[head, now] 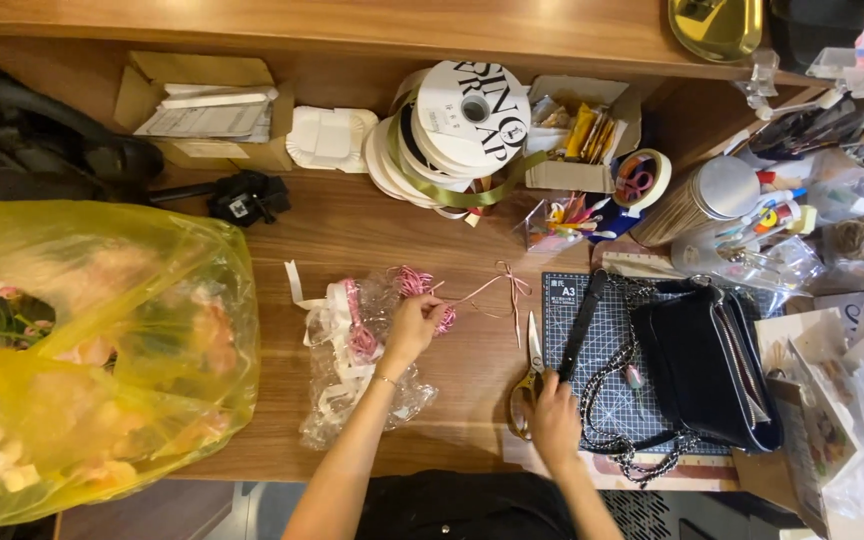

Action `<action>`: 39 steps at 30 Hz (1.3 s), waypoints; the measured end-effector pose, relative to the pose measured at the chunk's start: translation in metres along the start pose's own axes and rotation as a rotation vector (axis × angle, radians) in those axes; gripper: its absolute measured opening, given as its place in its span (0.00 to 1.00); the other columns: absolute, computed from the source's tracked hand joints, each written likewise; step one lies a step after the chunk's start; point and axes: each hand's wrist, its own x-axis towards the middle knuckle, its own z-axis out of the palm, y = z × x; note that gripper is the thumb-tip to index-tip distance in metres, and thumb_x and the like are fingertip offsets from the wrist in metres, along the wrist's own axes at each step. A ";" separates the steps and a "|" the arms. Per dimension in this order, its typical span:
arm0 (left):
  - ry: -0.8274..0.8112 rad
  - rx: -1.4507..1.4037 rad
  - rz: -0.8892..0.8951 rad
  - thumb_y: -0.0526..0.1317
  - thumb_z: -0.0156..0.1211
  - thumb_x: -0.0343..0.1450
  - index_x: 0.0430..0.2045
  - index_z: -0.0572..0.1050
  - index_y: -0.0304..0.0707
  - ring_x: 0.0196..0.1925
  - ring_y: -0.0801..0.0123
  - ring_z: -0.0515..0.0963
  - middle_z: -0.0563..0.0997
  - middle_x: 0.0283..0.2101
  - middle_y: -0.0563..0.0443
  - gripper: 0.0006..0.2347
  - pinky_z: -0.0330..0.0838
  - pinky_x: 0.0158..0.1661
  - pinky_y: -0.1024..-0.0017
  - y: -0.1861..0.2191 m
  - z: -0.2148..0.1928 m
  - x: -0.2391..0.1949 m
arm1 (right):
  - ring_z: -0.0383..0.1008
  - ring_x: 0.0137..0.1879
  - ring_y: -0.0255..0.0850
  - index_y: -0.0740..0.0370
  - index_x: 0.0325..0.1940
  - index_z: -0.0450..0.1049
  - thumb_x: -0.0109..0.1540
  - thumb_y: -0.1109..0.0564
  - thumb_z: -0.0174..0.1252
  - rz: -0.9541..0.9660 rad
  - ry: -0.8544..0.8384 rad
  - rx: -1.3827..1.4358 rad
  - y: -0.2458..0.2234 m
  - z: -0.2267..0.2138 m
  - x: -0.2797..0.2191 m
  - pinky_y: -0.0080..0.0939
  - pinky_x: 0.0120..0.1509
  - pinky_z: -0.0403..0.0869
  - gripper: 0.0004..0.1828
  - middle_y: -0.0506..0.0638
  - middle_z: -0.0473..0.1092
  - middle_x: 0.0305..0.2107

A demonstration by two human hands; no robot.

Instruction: The person ties a pink ribbon around a small white object, adjusts the knot, and trims the excess ribbon with scissors. The finished item is placed into a plastic bag.

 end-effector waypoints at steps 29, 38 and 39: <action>-0.133 0.610 0.350 0.34 0.69 0.80 0.48 0.83 0.35 0.65 0.48 0.85 0.84 0.59 0.41 0.04 0.87 0.66 0.53 0.043 0.000 0.043 | 0.76 0.26 0.38 0.57 0.74 0.60 0.67 0.22 0.39 0.130 -1.112 1.243 -0.027 -0.155 0.037 0.34 0.26 0.80 0.45 0.59 0.82 0.53; -0.195 0.855 0.256 0.43 0.52 0.87 0.46 0.86 0.24 0.75 0.40 0.75 0.80 0.69 0.30 0.18 0.70 0.79 0.46 -0.005 0.044 0.074 | 0.76 0.26 0.34 0.60 0.81 0.59 0.66 0.20 0.39 -0.022 -1.043 1.291 -0.044 -0.154 0.043 0.34 0.27 0.81 0.53 0.56 0.82 0.50; -0.177 0.865 0.315 0.54 0.52 0.87 0.50 0.86 0.28 0.67 0.51 0.80 0.87 0.61 0.42 0.24 0.69 0.77 0.47 -0.002 0.040 0.073 | 0.75 0.26 0.34 0.58 0.81 0.61 0.66 0.19 0.39 -0.003 -1.039 1.257 -0.046 -0.161 0.043 0.34 0.27 0.79 0.52 0.55 0.81 0.50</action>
